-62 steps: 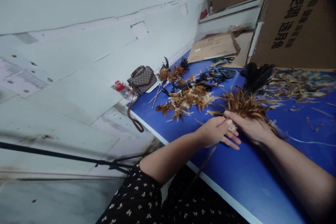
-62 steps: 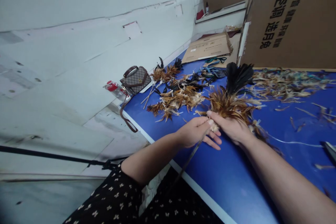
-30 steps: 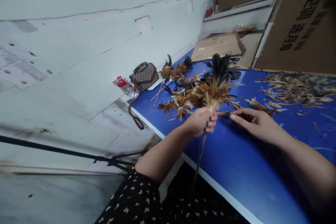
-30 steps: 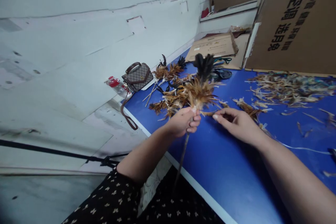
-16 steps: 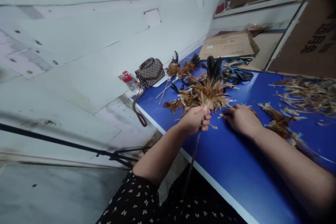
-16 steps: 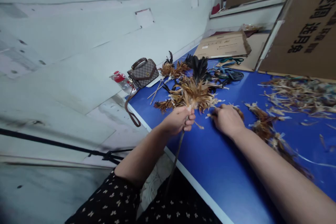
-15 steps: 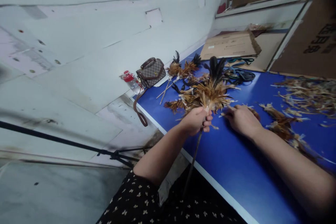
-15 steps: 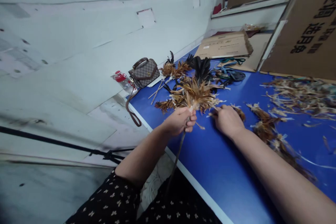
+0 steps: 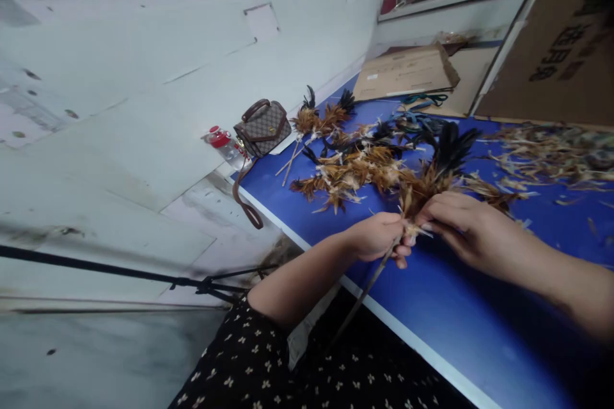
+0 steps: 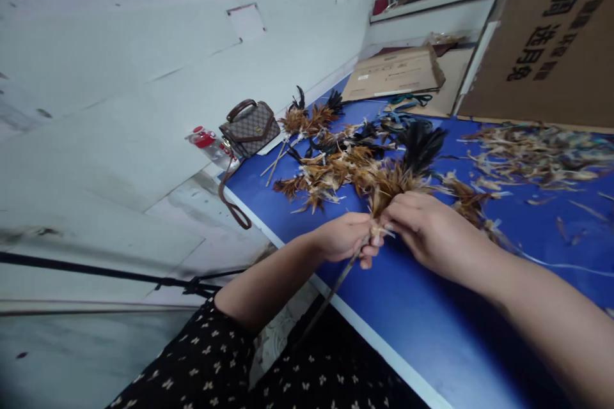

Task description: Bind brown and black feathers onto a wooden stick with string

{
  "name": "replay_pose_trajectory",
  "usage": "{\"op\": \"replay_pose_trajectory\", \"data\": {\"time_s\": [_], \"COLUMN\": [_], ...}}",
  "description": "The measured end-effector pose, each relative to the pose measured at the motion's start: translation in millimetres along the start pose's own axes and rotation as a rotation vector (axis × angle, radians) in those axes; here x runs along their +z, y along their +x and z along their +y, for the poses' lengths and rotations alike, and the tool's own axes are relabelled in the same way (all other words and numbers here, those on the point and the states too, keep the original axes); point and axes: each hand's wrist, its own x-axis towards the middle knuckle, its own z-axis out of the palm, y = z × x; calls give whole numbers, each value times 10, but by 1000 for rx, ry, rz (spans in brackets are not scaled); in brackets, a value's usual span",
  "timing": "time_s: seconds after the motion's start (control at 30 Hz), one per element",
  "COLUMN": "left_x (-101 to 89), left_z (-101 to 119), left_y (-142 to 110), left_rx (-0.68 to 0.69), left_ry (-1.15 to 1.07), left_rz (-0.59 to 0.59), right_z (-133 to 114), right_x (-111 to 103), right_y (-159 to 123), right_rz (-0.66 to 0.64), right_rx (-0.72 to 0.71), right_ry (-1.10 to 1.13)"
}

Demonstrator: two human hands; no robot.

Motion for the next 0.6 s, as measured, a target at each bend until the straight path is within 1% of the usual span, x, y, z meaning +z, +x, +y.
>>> {"op": "replay_pose_trajectory", "data": {"time_s": [0.1, 0.2, 0.3, 0.4, 0.5, 0.6], "left_x": [176, 287, 333, 350, 367, 399], "left_z": [-52, -77, -117, -178, -229, -237], "left_y": [55, 76, 95, 129, 159, 170], "left_rx": [-73, -114, -109, -89, -88, -67], "left_ry": [-32, -77, -103, -95, -34, 67], "left_rz": [-82, -90, -104, -84, -60, -76], "right_z": [-22, 47, 100, 110, 97, 70], "right_x": [-56, -72, -77, -71, -56, -30], "right_y": [-66, -198, -311, -369, -395, -415], "right_rz": [-40, -49, -41, -33, -36, -53], "right_rx": [-44, -52, -51, -38, -14, 6], "right_ry": [-50, -95, -116, -126, -133, -200]}}
